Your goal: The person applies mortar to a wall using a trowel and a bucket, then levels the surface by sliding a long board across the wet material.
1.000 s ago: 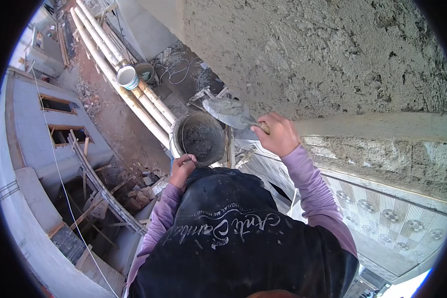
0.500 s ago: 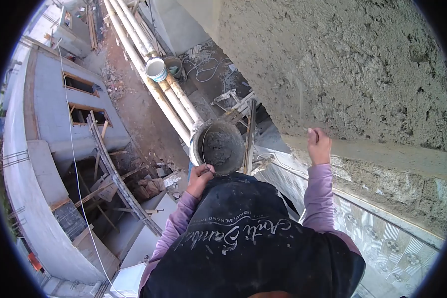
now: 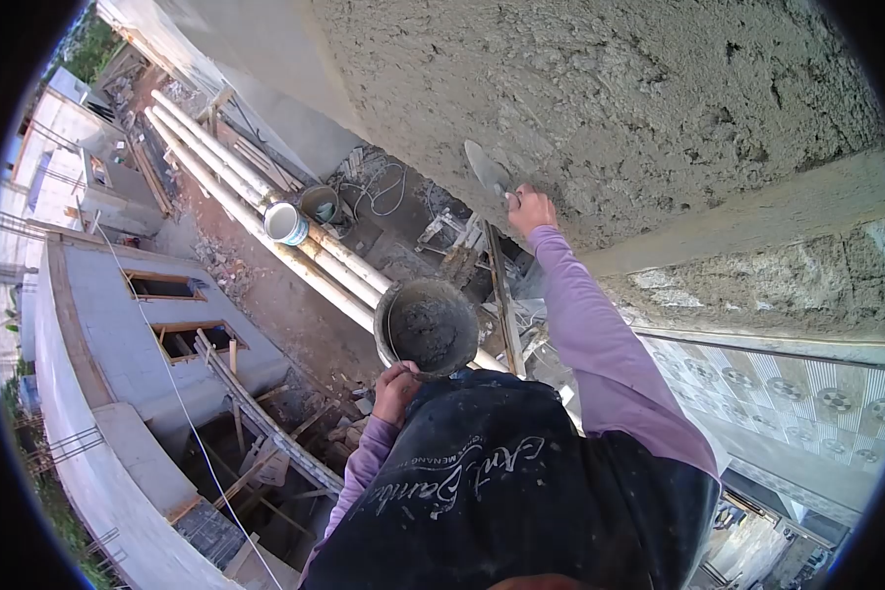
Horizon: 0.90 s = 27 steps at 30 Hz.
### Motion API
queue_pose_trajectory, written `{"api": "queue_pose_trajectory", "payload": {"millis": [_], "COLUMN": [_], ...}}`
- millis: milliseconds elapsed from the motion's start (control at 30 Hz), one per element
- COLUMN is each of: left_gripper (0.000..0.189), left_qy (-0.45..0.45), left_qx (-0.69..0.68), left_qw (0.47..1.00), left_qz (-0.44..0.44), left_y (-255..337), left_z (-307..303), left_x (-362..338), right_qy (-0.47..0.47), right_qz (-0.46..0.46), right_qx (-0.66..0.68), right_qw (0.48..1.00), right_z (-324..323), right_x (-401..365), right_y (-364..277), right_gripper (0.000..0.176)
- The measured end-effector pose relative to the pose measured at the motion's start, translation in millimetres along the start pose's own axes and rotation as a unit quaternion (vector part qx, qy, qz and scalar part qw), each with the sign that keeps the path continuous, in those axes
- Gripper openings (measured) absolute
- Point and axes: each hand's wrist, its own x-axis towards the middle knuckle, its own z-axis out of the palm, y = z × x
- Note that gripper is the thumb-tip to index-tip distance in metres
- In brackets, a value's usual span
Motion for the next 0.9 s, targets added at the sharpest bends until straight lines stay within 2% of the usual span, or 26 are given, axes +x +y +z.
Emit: {"api": "queue_pose_trajectory", "payload": {"millis": [133, 333, 533, 700, 800, 867, 900], "left_gripper": [0.016, 0.017, 0.017, 0.017, 0.017, 0.016, 0.015], "left_qy": [-0.030, -0.040, -0.040, -0.073, -0.080, -0.072, -0.067], "left_qx": [0.041, 0.037, 0.032, 0.051, 0.087, 0.052, 0.035], "left_qw": [0.999, 0.998, 0.999, 0.995, 0.991, 0.995, 0.997], "left_qz": [-0.014, -0.029, -0.014, -0.034, 0.061, 0.036, 0.023], "left_y": [-10.2, -0.9, 7.3, 0.2, -3.9, -0.8, -0.3], "left_z": [-11.1, -5.0, 12.3, 4.1, 6.7, 9.7, 10.2], "left_x": [9.8, 16.6, 19.5, 25.4, 26.0, 21.8, 20.0], "right_qy": [0.074, 0.084, 0.182, 0.220, 0.220, 0.216, 0.245], "right_qz": [-0.006, -0.061, -0.143, -0.110, -0.066, -0.023, -0.049], "right_qx": [0.042, 0.004, -0.035, 0.025, 0.085, 0.135, 0.061], "right_qw": [0.996, 0.995, 0.972, 0.969, 0.970, 0.967, 0.966], "right_z": [-48.0, -150.7, -250.8, -309.1, -333.8, -352.6, -359.4], "right_x": [-14.5, -36.3, -47.3, -66.9, -81.8, -97.9, -106.2], "right_y": [-2.3, -5.2, -37.2, -42.6, -24.2, -24.5, -31.3], "right_gripper": [0.032, 0.027, 0.019, 0.020, 0.021, 0.021, 0.021]}}
